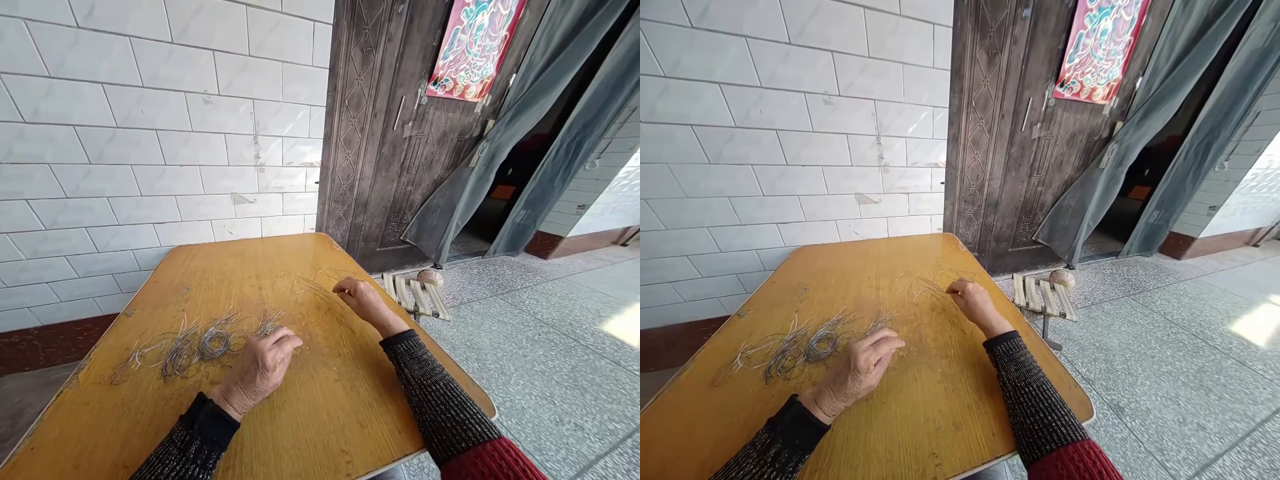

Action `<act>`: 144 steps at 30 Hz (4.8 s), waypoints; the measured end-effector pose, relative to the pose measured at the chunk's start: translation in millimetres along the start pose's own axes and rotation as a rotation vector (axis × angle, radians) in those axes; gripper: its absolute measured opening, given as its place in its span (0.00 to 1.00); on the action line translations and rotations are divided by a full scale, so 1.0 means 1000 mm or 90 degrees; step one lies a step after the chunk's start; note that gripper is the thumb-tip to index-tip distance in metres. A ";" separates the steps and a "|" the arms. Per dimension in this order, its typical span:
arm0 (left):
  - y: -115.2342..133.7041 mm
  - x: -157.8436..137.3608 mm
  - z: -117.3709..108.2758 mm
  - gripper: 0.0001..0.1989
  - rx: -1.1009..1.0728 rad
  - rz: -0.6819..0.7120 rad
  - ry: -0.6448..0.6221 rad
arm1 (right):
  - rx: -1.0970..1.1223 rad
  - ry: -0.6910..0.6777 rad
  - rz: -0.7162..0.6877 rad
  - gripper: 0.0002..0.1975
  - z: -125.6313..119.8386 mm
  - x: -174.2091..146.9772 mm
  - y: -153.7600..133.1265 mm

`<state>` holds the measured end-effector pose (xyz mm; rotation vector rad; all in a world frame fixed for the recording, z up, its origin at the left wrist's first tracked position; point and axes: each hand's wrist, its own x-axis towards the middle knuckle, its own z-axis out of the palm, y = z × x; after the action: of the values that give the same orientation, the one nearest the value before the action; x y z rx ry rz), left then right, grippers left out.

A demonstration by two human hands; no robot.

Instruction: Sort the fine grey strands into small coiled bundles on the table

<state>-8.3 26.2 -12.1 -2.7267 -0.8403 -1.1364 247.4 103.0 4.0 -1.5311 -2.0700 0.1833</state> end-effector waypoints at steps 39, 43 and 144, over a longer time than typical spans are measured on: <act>0.003 0.011 -0.013 0.13 0.023 -0.135 0.208 | 0.473 -0.143 -0.021 0.15 -0.018 -0.017 -0.031; 0.009 0.015 -0.021 0.14 -0.048 -0.148 0.169 | 0.588 -0.434 -0.068 0.13 -0.027 -0.034 -0.048; 0.020 0.017 -0.005 0.14 -0.293 -0.422 -0.030 | -0.099 0.150 -0.350 0.15 0.030 -0.049 -0.083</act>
<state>8.4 15.2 5.6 -2.9051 -1.7795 -1.5307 172.1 36.0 -3.9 -0.9509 -2.2558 -0.3530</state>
